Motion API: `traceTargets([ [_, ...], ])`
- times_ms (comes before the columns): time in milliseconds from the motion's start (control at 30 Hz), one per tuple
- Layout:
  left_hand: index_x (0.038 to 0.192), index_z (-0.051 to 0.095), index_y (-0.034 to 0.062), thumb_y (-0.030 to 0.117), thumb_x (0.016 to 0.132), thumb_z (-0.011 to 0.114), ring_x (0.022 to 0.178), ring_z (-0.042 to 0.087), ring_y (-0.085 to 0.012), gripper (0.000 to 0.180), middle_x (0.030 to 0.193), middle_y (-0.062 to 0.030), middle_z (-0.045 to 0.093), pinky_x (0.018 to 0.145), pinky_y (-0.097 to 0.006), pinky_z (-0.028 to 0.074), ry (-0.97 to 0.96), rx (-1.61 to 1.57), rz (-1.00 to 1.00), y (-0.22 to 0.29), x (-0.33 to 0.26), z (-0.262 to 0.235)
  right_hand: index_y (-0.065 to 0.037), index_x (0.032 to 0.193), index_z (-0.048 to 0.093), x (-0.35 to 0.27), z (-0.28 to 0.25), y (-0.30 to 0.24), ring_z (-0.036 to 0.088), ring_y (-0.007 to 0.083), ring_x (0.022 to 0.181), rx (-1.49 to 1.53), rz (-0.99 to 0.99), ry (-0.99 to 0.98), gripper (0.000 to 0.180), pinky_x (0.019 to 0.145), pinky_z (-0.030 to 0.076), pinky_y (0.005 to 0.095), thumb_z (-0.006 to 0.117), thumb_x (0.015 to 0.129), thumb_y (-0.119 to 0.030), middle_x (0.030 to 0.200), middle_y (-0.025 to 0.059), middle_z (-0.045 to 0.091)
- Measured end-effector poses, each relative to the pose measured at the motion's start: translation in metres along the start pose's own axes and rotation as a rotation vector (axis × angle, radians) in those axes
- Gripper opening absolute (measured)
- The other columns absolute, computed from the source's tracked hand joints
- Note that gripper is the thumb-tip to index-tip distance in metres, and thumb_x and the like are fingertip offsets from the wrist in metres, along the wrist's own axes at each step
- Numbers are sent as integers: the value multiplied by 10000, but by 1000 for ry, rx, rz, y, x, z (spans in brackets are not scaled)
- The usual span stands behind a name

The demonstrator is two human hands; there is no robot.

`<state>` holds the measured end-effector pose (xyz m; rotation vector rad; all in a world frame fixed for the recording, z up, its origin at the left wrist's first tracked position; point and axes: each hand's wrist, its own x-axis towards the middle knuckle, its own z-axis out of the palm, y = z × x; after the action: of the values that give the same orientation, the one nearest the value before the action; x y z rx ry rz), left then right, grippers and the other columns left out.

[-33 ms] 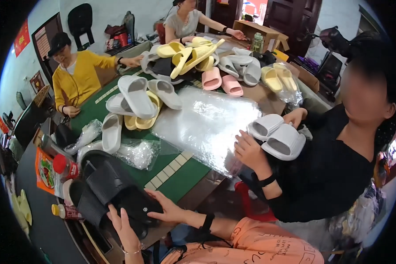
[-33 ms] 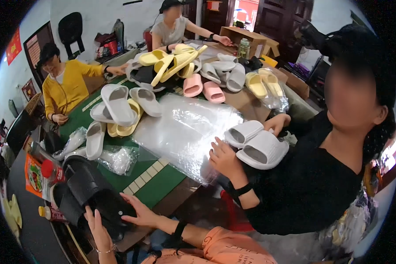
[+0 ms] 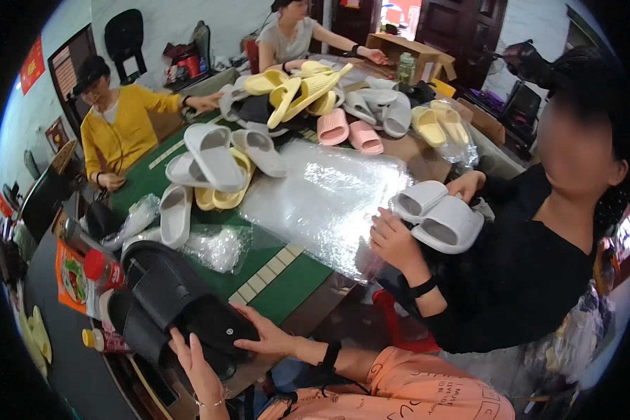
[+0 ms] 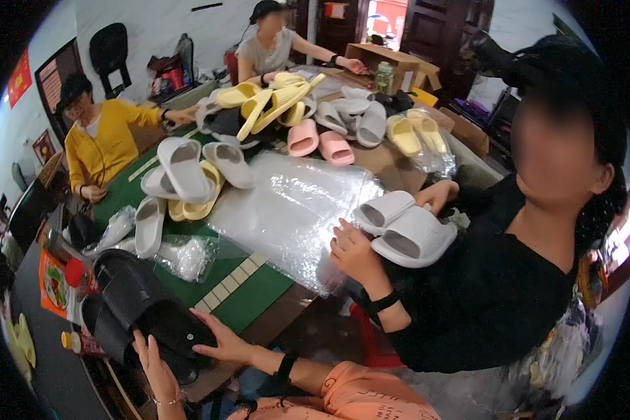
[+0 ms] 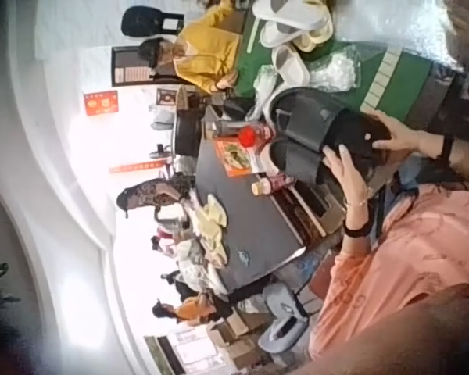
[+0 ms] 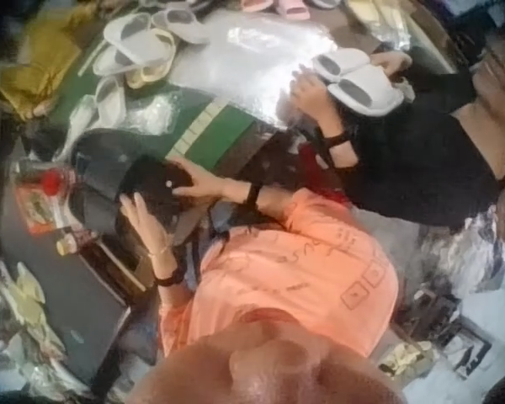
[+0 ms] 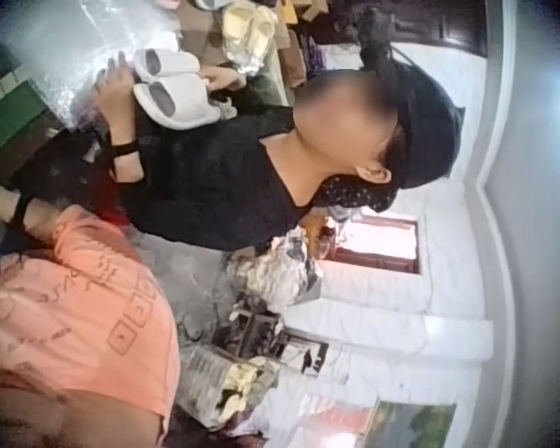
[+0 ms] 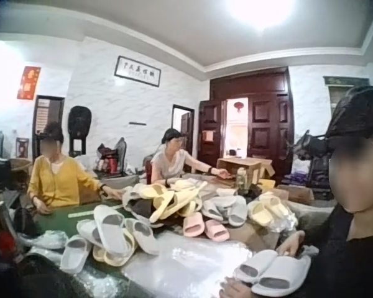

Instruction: Sorting and organizing finished rubber slippers at a manufacturing station.

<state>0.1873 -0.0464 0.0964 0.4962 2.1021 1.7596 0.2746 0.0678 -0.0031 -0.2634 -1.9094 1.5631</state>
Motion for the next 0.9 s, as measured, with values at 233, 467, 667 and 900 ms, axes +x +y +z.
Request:
traceTargets([
  [233,1259,387,-29,334,873,467,1189,357,-331,536,1289,-239,369,955,-429,307,76,109,220,-13,6,-1,-98,1358,182,1,-17,-10,373,150,1139,1012,435,-168,716,914,357,315,623,800,-176,1293,36,330],
  [467,1325,142,-91,267,943,259,1326,31,-210,536,1422,-167,87,1070,-308,20,-123,-457,234,-12,13,10,-118,1338,191,-17,-14,20,452,192,1103,1372,605,-423,619,897,399,509,558,850,-218,1368,55,248],
  [667,1341,111,-62,236,945,289,1329,46,-194,527,1431,-144,70,1072,-288,42,-132,-375,105,6,5,29,-104,1333,234,-20,-28,0,403,200,1158,1391,661,-296,576,910,394,507,519,867,-288,1345,54,305],
  [900,1348,198,-15,194,918,366,1333,26,-236,507,1429,-142,121,1052,-318,80,-217,-13,176,14,12,27,-105,1366,149,-19,-20,15,314,224,1225,1431,582,-415,670,947,380,476,436,863,-441,1362,71,274],
])
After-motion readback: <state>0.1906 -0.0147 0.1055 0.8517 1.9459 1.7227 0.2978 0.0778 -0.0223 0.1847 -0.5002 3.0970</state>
